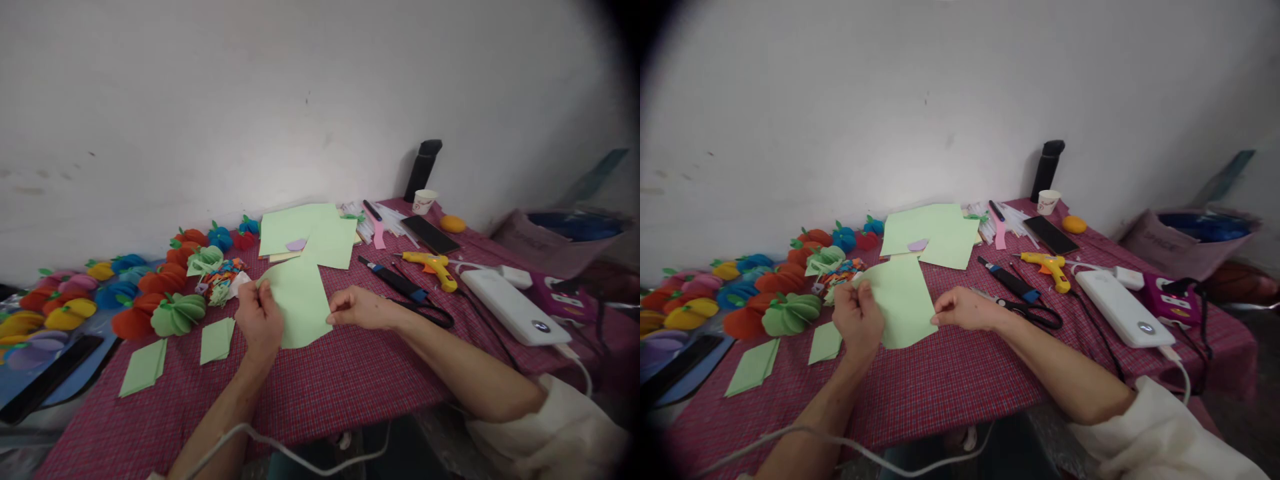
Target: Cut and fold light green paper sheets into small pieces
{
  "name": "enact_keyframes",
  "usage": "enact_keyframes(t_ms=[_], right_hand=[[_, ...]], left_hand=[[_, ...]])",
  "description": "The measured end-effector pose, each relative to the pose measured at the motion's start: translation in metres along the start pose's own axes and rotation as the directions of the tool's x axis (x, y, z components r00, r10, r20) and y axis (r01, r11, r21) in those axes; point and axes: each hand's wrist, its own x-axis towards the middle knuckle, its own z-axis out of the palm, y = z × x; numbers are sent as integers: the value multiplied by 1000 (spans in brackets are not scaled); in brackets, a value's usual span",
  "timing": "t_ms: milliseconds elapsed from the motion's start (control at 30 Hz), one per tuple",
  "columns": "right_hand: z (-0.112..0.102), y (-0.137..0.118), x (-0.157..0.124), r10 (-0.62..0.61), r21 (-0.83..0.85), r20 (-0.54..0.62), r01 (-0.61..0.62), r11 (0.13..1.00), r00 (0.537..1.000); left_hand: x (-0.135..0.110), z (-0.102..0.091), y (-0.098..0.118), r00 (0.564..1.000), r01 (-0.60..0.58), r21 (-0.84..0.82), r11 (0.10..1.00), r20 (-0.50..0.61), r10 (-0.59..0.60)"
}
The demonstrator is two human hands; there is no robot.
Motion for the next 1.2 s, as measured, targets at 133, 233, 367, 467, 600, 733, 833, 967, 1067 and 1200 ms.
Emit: enact_keyframes(t_ms=[133,233,367,467,600,733,833,967,1067,1200], right_hand=[[2,-3,0,11,83,29,-13,996,1000],[5,-3,0,14,104,35,-18,994,999],[3,-2,-2,38,99,36,-41,994,999],[-7,-5,-6,37,60,111,-44,997,993],[-19,-10,-7,-4,89,139,-8,996,990],[-7,-8,3,-3,347,-102,38,937,995],[1,-3,9,48,452,-130,16,892,990],[-11,0,9,109,504,-268,42,863,957],[-25,0,7,115,534,-330,84,842,937],[-32,2,6,117,549,-359,108,829,926]], left_hand=[[0,0,0,1000,-11,-16,1000,1,11],[0,1,0,1000,-1,-29,1000,12,1],[1,1,0,999,25,-14,1000,29,-24],[4,1,-1,998,57,-21,998,26,-57],[5,2,1,996,90,-30,996,29,-89],[1,5,9,987,98,-83,992,137,-86],[-1,6,14,958,168,-197,966,265,-113],[2,3,14,771,532,-442,722,606,-198],[3,2,11,606,700,-426,573,779,-160],[3,-1,10,575,635,-379,674,814,-83]])
